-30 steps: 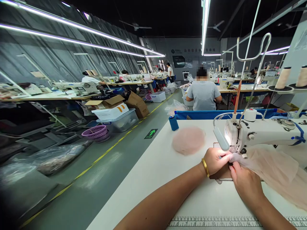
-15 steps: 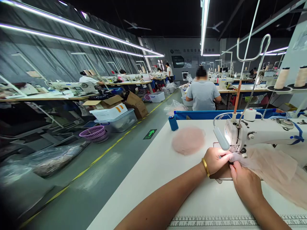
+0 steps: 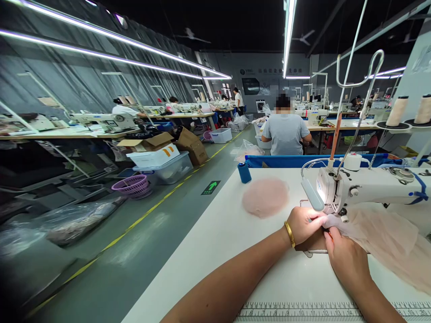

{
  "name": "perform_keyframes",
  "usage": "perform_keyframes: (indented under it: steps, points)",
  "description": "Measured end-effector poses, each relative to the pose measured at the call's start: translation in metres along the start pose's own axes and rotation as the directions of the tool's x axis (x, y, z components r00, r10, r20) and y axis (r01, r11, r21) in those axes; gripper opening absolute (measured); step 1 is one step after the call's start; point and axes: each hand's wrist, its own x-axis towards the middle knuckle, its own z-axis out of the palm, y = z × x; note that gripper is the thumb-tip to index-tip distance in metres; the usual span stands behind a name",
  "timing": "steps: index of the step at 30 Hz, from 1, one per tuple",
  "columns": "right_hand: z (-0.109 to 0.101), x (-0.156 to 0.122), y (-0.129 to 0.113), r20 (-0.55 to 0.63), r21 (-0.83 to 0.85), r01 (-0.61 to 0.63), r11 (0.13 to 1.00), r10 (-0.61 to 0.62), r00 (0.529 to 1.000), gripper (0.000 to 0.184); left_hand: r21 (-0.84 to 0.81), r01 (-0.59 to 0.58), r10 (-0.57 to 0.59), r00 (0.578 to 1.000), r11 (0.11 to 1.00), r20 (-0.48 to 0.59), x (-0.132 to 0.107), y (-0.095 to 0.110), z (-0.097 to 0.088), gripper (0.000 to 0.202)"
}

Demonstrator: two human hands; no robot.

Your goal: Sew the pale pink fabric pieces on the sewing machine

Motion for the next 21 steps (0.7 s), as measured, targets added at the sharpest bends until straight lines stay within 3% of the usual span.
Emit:
perform_keyframes:
  steps: [21]
  points:
    - [-0.0053,0.0037,0.0004,0.047,0.022,-0.044,0.999,0.043,0.998,0.030,0.014,-0.006,0.006,1.000,1.000,0.009,-0.0001,-0.0016,0.0017,0.019]
